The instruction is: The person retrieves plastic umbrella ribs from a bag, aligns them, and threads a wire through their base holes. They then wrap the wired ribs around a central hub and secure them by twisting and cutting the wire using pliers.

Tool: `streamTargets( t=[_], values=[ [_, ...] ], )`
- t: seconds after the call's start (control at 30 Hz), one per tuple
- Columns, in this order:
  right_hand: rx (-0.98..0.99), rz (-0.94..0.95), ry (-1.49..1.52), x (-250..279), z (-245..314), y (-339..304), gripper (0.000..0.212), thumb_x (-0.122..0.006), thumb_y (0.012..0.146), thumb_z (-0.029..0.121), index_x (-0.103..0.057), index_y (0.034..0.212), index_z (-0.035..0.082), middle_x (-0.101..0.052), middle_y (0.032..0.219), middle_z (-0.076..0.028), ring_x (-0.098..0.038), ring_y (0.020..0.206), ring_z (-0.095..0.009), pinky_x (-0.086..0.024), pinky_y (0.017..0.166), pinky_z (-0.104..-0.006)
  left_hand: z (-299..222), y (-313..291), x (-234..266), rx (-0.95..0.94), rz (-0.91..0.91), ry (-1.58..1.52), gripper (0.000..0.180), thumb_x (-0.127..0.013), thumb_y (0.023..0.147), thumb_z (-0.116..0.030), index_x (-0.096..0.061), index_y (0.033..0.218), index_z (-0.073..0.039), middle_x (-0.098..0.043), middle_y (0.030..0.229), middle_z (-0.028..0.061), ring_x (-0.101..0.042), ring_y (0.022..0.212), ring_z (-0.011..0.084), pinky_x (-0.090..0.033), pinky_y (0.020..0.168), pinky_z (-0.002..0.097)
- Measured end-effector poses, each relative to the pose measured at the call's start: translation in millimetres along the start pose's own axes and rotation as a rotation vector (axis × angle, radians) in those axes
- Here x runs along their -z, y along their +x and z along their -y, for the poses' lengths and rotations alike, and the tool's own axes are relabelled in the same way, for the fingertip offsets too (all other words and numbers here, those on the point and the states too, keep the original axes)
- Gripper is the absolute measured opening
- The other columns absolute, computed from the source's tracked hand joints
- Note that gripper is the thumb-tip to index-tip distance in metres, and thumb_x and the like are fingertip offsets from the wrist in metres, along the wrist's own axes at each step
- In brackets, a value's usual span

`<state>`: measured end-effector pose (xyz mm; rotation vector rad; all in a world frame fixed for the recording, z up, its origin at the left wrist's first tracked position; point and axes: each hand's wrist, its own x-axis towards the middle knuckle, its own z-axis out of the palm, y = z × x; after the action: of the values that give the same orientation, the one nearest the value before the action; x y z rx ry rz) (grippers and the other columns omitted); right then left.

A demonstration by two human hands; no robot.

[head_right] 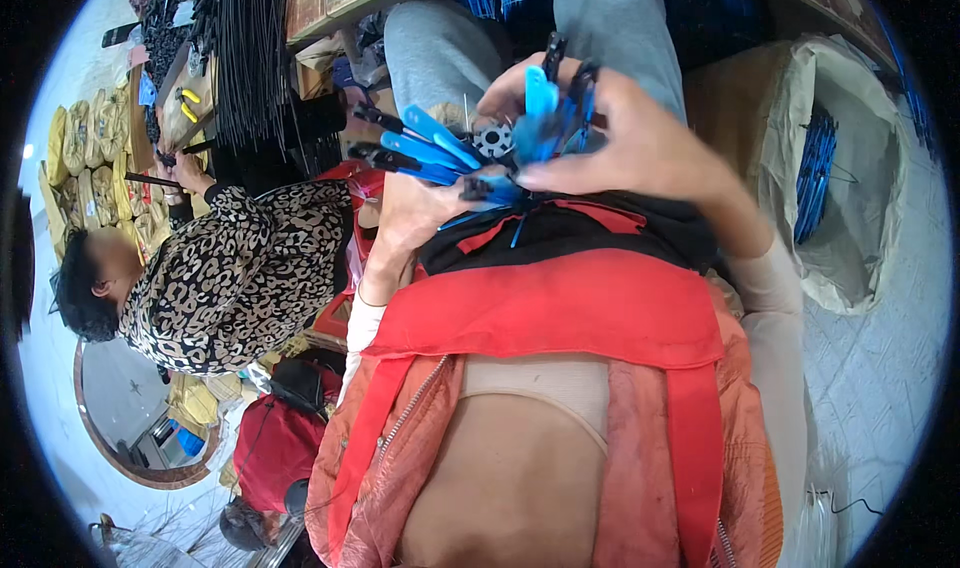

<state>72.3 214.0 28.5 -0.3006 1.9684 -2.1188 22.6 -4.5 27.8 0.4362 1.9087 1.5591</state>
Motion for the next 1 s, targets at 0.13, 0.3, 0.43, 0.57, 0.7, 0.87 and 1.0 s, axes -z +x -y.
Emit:
streamTargets(
  t=[0.13,0.3,0.43,0.57,0.7,0.87,1.0],
  values=[
    [0.221,-0.192,-0.033,-21,-24,-9,0.033,-0.078,0.074,0.004,-0.061,0.103,0.0,-0.061,0.1,-0.007,-0.058,0.095,-0.014,-0.045,0.085,-0.0287,-8,-2,-1,0.194,-0.02,0.174,0.036,-0.08,0.069,-0.005,-0.062,0.101,-0.002,-0.064,0.088,0.0017,-0.057,0.08,0.0079,-0.049,0.072,0.0255],
    [0.314,-0.174,0.074,-26,-21,-23,0.027,-0.078,0.075,0.005,-0.064,0.098,0.0,-0.062,0.095,-0.009,-0.06,0.089,-0.016,-0.045,0.08,-0.0271,26,17,48,-0.166,0.693,-0.596,0.082,-0.086,0.068,-0.019,-0.044,0.132,0.01,-0.045,0.138,0.0225,-0.045,0.129,0.0304,-0.033,0.109,0.0408],
    [0.292,-0.169,0.105,-24,-25,-29,0.028,-0.08,0.074,0.006,-0.066,0.098,0.0,-0.064,0.095,-0.01,-0.061,0.089,-0.016,-0.046,0.079,-0.0277,7,50,51,0.033,0.783,-0.183,0.033,-0.074,0.081,-0.008,-0.065,0.11,0.004,-0.065,0.109,0.0133,-0.062,0.097,0.017,-0.049,0.084,0.0278],
    [0.321,-0.155,0.071,-17,-20,-34,0.028,-0.08,0.074,0.007,-0.067,0.098,0.001,-0.065,0.096,-0.009,-0.062,0.089,-0.016,-0.047,0.08,-0.0288,-3,63,26,0.036,0.822,-0.18,0.024,-0.079,0.076,-0.005,-0.07,0.098,-0.001,-0.067,0.095,0.0047,-0.06,0.086,0.0111,-0.048,0.078,0.0258],
    [0.335,-0.158,0.1,-12,-26,-38,0.028,-0.079,0.074,0.007,-0.067,0.099,0.001,-0.066,0.097,-0.01,-0.063,0.091,-0.018,-0.047,0.081,-0.0296,2,56,14,0.094,0.749,-0.302,0.025,-0.081,0.073,-0.005,-0.07,0.095,-0.001,-0.066,0.093,0.0044,-0.06,0.087,0.0115,-0.048,0.079,0.0268],
    [0.446,-0.029,0.013,-3,-26,-35,0.029,-0.08,0.072,0.005,-0.067,0.098,0.001,-0.067,0.097,-0.012,-0.064,0.092,-0.02,-0.048,0.081,-0.0301,9,45,2,-0.033,0.714,-0.362,0.021,-0.081,0.073,-0.005,-0.067,0.089,-0.001,-0.065,0.092,0.0052,-0.06,0.088,0.0127,-0.047,0.078,0.0263],
    [0.347,-0.089,0.075,-5,-28,-35,0.028,-0.08,0.071,0.004,-0.067,0.096,0.0,-0.067,0.098,-0.013,-0.064,0.091,-0.021,-0.048,0.08,-0.0302,20,35,2,-0.108,0.507,-0.344,0.02,-0.08,0.073,-0.002,-0.067,0.088,-0.002,-0.065,0.09,0.0046,-0.06,0.088,0.0115,-0.047,0.078,0.0253]
  ],
)
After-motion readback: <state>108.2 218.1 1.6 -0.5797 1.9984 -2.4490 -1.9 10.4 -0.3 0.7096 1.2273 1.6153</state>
